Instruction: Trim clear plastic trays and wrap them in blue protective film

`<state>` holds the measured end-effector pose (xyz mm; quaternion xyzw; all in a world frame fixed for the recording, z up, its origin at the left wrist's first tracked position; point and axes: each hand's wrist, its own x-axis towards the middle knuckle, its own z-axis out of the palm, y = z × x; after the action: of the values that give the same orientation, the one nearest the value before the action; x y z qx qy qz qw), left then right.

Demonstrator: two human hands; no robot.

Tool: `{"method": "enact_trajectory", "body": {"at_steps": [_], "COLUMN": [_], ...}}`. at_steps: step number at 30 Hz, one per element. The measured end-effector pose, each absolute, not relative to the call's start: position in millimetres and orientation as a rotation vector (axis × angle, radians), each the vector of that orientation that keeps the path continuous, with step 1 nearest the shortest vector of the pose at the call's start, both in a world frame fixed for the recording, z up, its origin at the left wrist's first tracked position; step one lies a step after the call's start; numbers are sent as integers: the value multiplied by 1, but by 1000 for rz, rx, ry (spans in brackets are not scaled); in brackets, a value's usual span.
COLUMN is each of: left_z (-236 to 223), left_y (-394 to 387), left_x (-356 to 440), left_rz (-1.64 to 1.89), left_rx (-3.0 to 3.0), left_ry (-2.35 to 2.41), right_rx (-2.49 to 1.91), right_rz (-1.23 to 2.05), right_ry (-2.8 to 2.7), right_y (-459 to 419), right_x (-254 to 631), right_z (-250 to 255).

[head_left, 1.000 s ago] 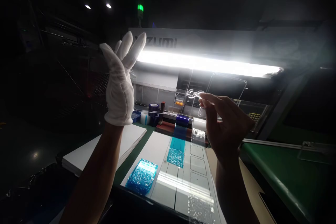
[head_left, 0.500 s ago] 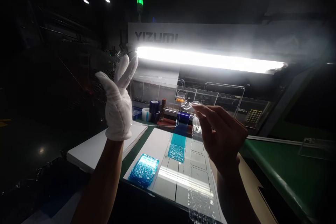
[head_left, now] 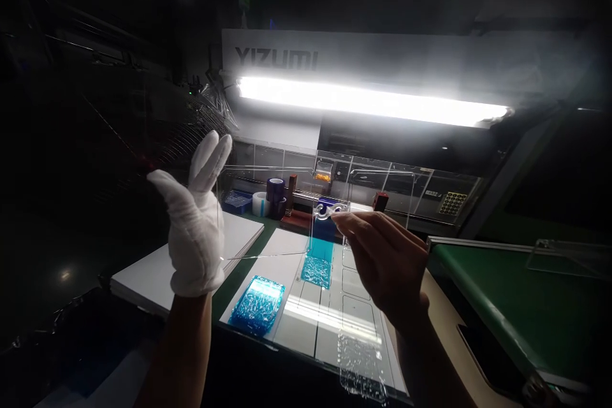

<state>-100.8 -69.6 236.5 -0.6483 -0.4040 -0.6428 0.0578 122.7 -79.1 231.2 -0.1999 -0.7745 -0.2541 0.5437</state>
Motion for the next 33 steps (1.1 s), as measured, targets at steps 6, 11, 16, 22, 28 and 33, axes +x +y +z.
{"method": "enact_trajectory", "body": {"at_steps": [6,11,16,22,28,33], "left_z": [222,171,146,132,122,118], "left_y": [-97,-83,-76,-71,-64,-60], "left_x": [-98,-84,-76,-89,-94,-105], "left_rz": [-1264,-662,-473,-426,-417,-485], "left_rx": [-1975,-2030,-2091,-2188,-2241,-2349], "left_ry": [-1475,-1436,-1433,-1496,-1478,-1433], "right_rx": [-550,-606,-622,-984,-1157,-1160], "right_rz": [-567,-574,-556,-418,-220,-54], "right_ry": [-2062,-2210,-2321,-2407,-2739,-2758], "right_y": [-70,-65,-66,-68,-55,-46], "right_x": [132,133,133,174,194,196], "right_z": [220,197,184,191,167,153]}}
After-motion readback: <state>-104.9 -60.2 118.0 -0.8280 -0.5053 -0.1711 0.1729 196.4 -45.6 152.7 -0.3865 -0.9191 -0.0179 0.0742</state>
